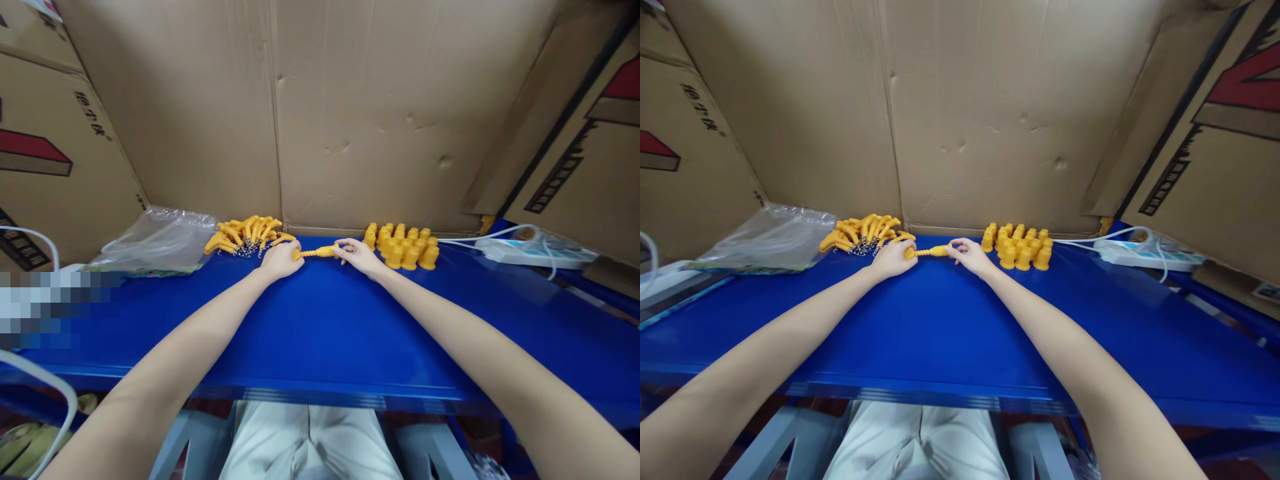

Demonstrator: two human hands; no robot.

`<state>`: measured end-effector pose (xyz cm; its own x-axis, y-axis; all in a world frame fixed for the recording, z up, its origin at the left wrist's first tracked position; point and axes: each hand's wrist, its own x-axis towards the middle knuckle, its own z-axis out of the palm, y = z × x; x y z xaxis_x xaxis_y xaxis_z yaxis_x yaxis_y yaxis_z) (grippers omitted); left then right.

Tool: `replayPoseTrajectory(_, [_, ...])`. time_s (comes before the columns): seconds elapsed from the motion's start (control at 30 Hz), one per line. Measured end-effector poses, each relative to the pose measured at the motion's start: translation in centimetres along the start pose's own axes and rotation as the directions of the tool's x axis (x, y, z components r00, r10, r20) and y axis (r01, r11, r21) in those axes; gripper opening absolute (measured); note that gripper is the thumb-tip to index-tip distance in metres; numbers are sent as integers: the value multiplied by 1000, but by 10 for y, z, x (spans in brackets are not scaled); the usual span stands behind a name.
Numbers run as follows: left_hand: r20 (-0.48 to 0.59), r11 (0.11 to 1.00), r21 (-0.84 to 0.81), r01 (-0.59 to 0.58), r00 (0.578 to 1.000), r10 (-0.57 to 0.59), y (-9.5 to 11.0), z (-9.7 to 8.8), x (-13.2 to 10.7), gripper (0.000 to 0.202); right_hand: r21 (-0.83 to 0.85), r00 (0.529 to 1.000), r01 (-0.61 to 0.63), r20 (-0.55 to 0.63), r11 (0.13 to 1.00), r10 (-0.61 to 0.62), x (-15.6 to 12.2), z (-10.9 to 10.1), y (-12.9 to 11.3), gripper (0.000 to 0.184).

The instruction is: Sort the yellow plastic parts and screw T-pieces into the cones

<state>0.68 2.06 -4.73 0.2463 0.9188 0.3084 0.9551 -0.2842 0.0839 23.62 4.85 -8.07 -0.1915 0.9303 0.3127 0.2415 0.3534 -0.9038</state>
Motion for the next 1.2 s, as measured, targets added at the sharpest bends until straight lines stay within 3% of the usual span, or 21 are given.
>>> replayPoseTrajectory(0.17, [19, 1000, 1, 7, 1000, -7, 0, 0, 0, 28, -33, 999, -32, 19, 999, 33, -6, 0, -12, 25])
replayPoseTrajectory(0.33, [16, 1000, -16, 12, 1000, -12, -2, 0, 1, 26, 51, 994, -74, 90, 996, 69, -9, -3, -18, 32])
replayPoseTrajectory(0.47, [11, 1000, -19, -2, 1000, 2, -2, 0, 1, 26, 31, 992, -110, 65, 993, 108, -12, -2, -22, 20])
replayPoseTrajectory(0.67, [16, 1000, -7, -16, 1000, 16, -1, 0, 0, 28, -85, 995, -92, 14, 992, 94, -15, 2, -28, 43])
replayPoseTrajectory(0.8, [14, 1000, -11, -7, 1000, 7, 0, 0, 0, 27, -114, 995, -98, -14, 989, 97, -14, 5, -27, 46])
replayPoseTrajectory(0.97, [1, 999, -49, 19, 1000, -19, -1, 1, 1, 25, -4, 996, -94, 6, 996, 94, -10, 4, -19, 27])
replayPoseTrajectory(1.1, [-17, 998, -61, 22, 1000, -23, -2, 2, 2, 25, 88, 993, -90, 81, 992, 83, -8, 1, -16, 38])
replayPoseTrajectory(1.2, [-9, 999, -49, 12, 1000, -13, -2, 2, 1, 26, 62, 992, -102, 86, 993, 96, -9, -1, -16, 31])
